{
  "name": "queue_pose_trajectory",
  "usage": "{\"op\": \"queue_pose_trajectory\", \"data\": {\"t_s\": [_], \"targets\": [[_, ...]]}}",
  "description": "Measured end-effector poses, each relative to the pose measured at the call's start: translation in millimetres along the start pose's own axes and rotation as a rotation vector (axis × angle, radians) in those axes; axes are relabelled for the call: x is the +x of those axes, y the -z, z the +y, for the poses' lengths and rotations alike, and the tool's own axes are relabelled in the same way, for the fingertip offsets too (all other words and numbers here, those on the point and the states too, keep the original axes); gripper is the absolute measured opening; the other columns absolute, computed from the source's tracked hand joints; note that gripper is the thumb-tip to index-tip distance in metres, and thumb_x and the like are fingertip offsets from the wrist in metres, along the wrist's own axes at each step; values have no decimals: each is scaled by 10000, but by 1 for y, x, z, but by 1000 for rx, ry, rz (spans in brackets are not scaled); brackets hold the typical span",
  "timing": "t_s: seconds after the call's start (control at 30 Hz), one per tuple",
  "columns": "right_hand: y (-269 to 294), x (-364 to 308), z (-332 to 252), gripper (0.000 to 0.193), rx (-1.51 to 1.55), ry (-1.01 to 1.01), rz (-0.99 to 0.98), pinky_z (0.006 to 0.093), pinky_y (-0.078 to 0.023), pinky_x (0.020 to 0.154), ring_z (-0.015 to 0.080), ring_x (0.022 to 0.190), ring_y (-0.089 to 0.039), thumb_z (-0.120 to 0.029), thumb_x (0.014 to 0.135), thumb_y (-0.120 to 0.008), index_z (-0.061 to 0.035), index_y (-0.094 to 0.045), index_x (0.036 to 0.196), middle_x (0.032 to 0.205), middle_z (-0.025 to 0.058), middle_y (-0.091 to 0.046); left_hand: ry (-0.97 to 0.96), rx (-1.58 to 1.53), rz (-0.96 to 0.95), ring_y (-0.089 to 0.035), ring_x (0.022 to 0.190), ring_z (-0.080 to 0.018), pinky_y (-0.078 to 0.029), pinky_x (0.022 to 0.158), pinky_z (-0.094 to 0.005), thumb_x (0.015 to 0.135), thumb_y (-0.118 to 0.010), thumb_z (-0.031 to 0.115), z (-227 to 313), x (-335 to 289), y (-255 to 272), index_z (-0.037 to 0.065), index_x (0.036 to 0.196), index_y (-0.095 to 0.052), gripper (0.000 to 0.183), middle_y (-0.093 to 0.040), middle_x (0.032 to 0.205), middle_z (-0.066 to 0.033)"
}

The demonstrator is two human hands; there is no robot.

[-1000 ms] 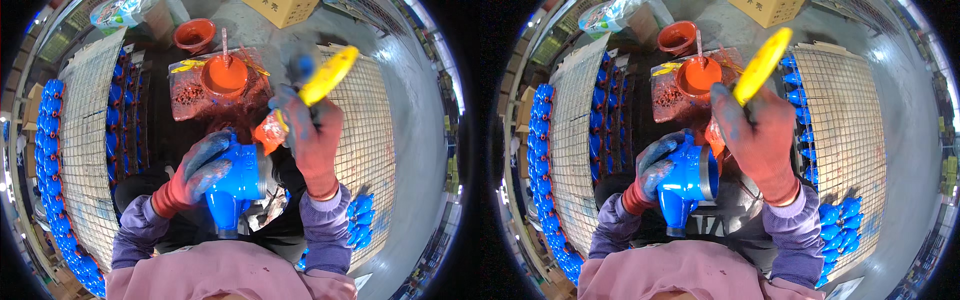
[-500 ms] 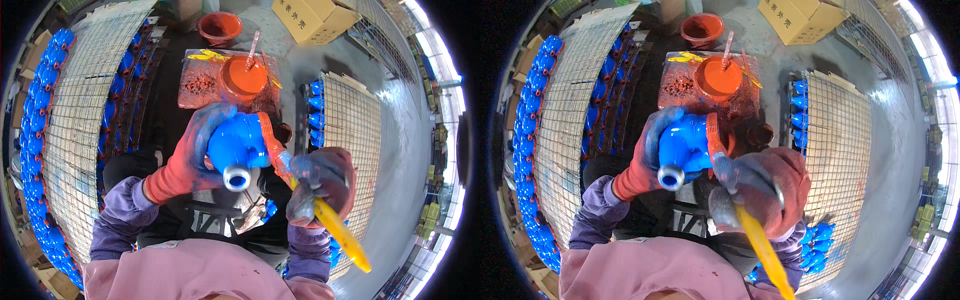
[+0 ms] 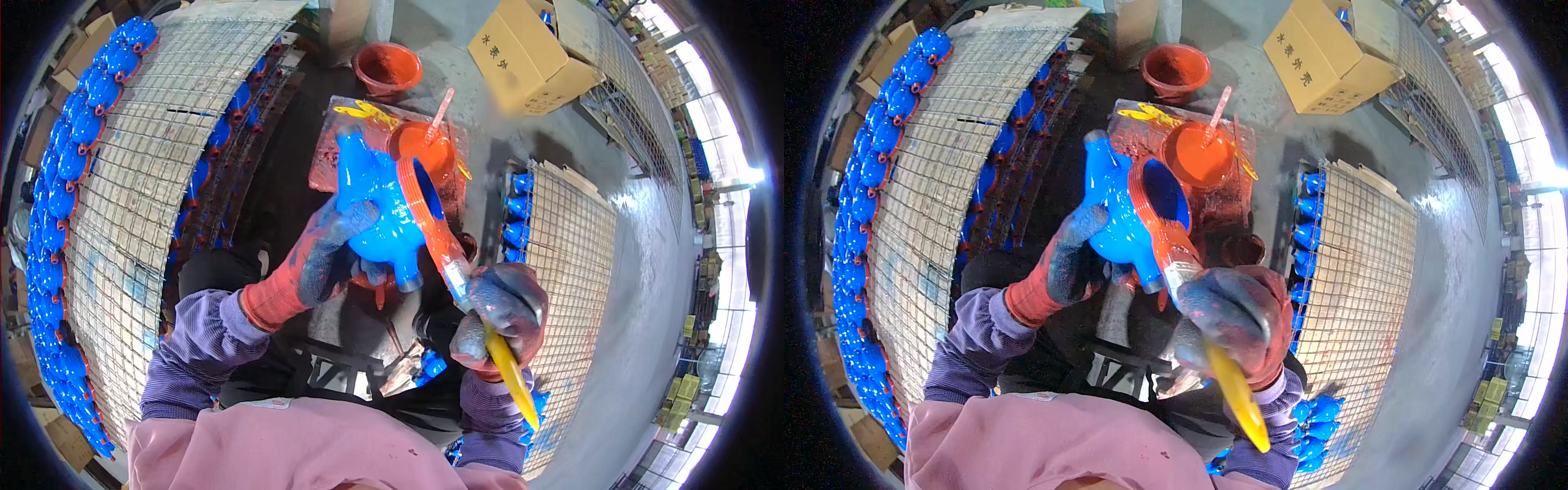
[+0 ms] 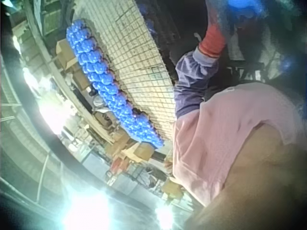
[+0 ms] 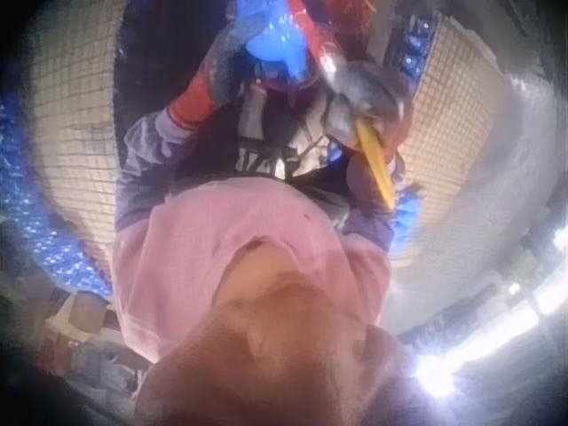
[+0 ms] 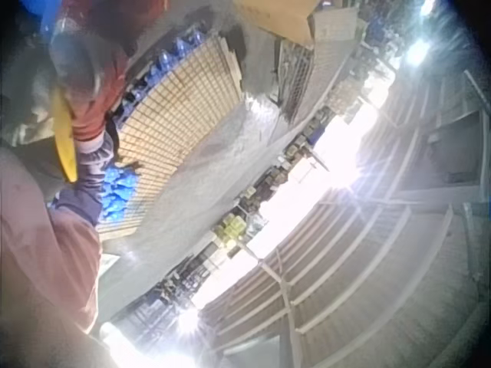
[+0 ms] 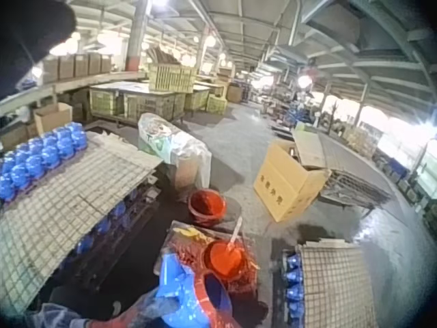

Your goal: The person applies red paint to the edges of blue meter housings using a paintbrush, places the housings onto a wire rack, and unfastens and takes off a harness.

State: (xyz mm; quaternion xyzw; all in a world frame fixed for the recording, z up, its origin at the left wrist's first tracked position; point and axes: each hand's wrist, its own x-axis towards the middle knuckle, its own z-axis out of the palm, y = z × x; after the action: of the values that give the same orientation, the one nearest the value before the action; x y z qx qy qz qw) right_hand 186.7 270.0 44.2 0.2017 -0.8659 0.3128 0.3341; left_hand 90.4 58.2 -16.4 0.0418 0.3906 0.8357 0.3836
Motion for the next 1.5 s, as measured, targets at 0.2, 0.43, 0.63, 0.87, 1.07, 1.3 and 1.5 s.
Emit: {"op": "queue_pose_trajectory", "data": {"t_s": [0.2,0.43,0.63,0.87,1.07,1.3,1.5], "targets": [[-14,5,3,536,165,-29,157,363,-530,732,263,852,-600,-531,854,-650,-52,-543,1071,990,157,-571,148,-499,-70,-678,715,-205,-554,473,-260,886,-500,634,7,-2,-11,103,1326,-467,691,-640,1096,-184],[-19,5,16,240,425,-248,399,359,-510,768,267,862,-622,-123,805,-590,13,-571,1002,990,193,-609,262,-928,-463,-665,787,-386,-587,477,-356,818,-499,737,-1,6,-16,25,1411,-318,945,-536,1126,-340],[-25,-2,32,212,843,-586,480,353,-526,798,224,927,-623,-90,874,-551,10,-535,1061,1055,140,-607,355,-832,-522,-662,804,-398,-587,487,-360,833,-417,756,-8,3,-3,-68,1360,-349,981,-559,1105,-330],[-16,-10,59,297,561,-545,417,278,-524,747,174,869,-618,-191,973,-502,54,-568,1126,1076,129,-623,145,-294,-187,-602,1108,-379,-564,830,-477,845,-577,485,2,-10,-16,45,1444,-317,788,-522,1323,-194],[-5,9,49,240,375,-1072,282,278,-379,407,64,465,-492,-212,869,-688,16,-652,804,563,27,-565,-564,1154,-59,-613,1024,-275,-518,869,-380,653,-846,265,-7,-4,-15,23,1310,-466,797,-572,1182,-137],[-12,-6,60,256,-74,-774,-33,287,-403,478,94,503,-507,-228,872,-676,26,-653,854,570,70,-574,-574,1583,-143,-571,1067,-359,-495,888,-442,548,-871,298,-25,-3,-21,75,1254,-501,827,-541,1192,-172],[-5,6,33,198,-61,-591,108,308,-421,505,147,532,-553,-177,839,-696,2,-626,790,634,105,-611,-632,1695,-133,-571,1052,-355,-498,847,-454,535,-861,316,-26,0,-17,83,1262,-499,844,-539,1188,-157]]}}
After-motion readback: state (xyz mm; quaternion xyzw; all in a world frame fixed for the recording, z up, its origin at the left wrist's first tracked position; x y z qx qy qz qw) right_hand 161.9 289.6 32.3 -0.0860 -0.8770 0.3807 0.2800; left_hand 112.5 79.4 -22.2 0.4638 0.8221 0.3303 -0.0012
